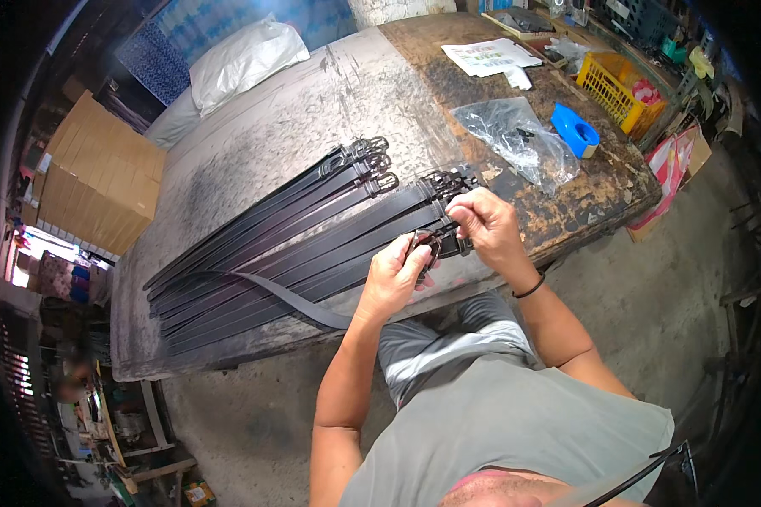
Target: The person attaches buckles and keepers onto leather belt straps by hand and aligns the assembled belts on the table.
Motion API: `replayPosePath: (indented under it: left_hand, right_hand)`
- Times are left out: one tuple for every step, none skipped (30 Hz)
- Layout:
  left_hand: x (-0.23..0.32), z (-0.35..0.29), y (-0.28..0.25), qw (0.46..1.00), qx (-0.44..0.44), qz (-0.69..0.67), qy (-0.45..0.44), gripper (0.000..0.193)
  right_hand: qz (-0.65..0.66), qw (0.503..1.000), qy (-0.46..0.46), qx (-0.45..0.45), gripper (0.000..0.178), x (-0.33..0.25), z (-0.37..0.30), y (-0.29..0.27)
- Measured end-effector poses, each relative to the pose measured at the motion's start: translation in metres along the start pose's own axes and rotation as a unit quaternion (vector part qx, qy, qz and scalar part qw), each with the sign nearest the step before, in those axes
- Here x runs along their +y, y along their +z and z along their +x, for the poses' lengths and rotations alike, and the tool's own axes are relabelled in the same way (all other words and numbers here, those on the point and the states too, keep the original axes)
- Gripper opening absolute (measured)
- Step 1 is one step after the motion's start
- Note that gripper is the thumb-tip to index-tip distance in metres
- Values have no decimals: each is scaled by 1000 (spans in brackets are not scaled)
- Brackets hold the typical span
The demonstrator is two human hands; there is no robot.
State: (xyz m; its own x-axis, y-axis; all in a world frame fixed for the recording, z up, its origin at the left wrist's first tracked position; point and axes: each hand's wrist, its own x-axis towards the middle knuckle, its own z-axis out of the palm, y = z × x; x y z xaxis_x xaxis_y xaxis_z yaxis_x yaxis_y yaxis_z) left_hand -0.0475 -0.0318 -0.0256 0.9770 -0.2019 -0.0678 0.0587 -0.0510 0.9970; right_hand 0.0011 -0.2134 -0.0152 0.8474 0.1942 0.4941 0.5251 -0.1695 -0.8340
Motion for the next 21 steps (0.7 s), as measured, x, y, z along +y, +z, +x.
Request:
replayPosePath:
  left_hand:
    - [2, 0, 2, 1000, -1, -1, 1, 24]
    - [6, 0, 4, 1000, 10, 9, -3, 24]
    - [8, 0, 7, 1000, 21, 18, -7, 23]
    - [8, 0, 7, 1000, 22, 18, -7, 23]
    - [8, 1, 8, 999, 28, 30, -2, 22]
    - [8, 1, 8, 999, 33, 42, 3, 21]
    - [9, 2, 10, 999, 35, 41, 3, 21]
    - [13, 2, 12, 997, 43, 64, 18, 20]
    - [15, 3, 15, 994, 51, 87, 33, 20]
    - [11, 4, 14, 994, 58, 89, 32, 20]
    - [5, 6, 14, 982, 84, 161, 58, 21]
    - [0, 7, 14, 963, 110, 233, 81, 24]
    - [0, 7, 14, 962, 117, 222, 108, 35]
    - [4, 3, 16, 973, 100, 177, 110, 44]
    - [2, 3, 15, 971, 83, 177, 137, 43]
    - [0, -1, 13, 968, 71, 179, 162, 42]
    - [1, -2, 13, 949, 74, 212, 221, 41]
    - [3, -3, 12, 925, 76, 248, 277, 40]
    - [11, -5, 16, 926, 50, 261, 270, 36]
    - [19, -10, 19, 926, 29, 274, 259, 33]
    - [22, -13, 22, 921, 19, 271, 278, 29]
  right_hand:
    - [34, 999, 33, -1, 12, -4, 1, -3]
    - [69, 995, 67, -1, 13, -5, 2, -5]
    - [74, 996, 52, -5, 14, -3, 3, -5]
    - [74, 996, 51, -7, 14, -7, 2, -4]
    - [62, 997, 43, -22, 12, -12, 1, -3]
    - [51, 997, 36, -37, 12, -16, -1, -2]
    - [51, 997, 36, -38, 12, -15, -2, 0]
    - [-12, 999, -39, -37, 12, -13, -3, 1]
    - [-74, 990, -112, -36, 14, -11, -5, 3]
    - [-68, 990, -115, -39, 14, -11, -7, 8]
    - [-85, 985, -147, -39, 15, -11, -10, 12]
    - [-100, 978, -178, -40, 17, -11, -13, 16]
    - [-93, 982, -159, -43, 18, -12, -14, 16]
    - [-82, 982, -164, -50, 18, -13, -13, 16]
    - [-66, 980, -179, -46, 18, -12, -12, 15]
    - [-46, 979, -195, -44, 19, -13, -12, 14]
    - [-9, 986, -165, -35, 19, -14, -13, 12]
    - [29, 990, -134, -28, 21, -11, -16, 9]
    - [134, 990, -42, 16, 26, 1, -23, 4]
    - [238, 968, 54, 52, 32, 13, -31, 1]
    - [237, 966, 108, 11, 37, 23, -32, -4]
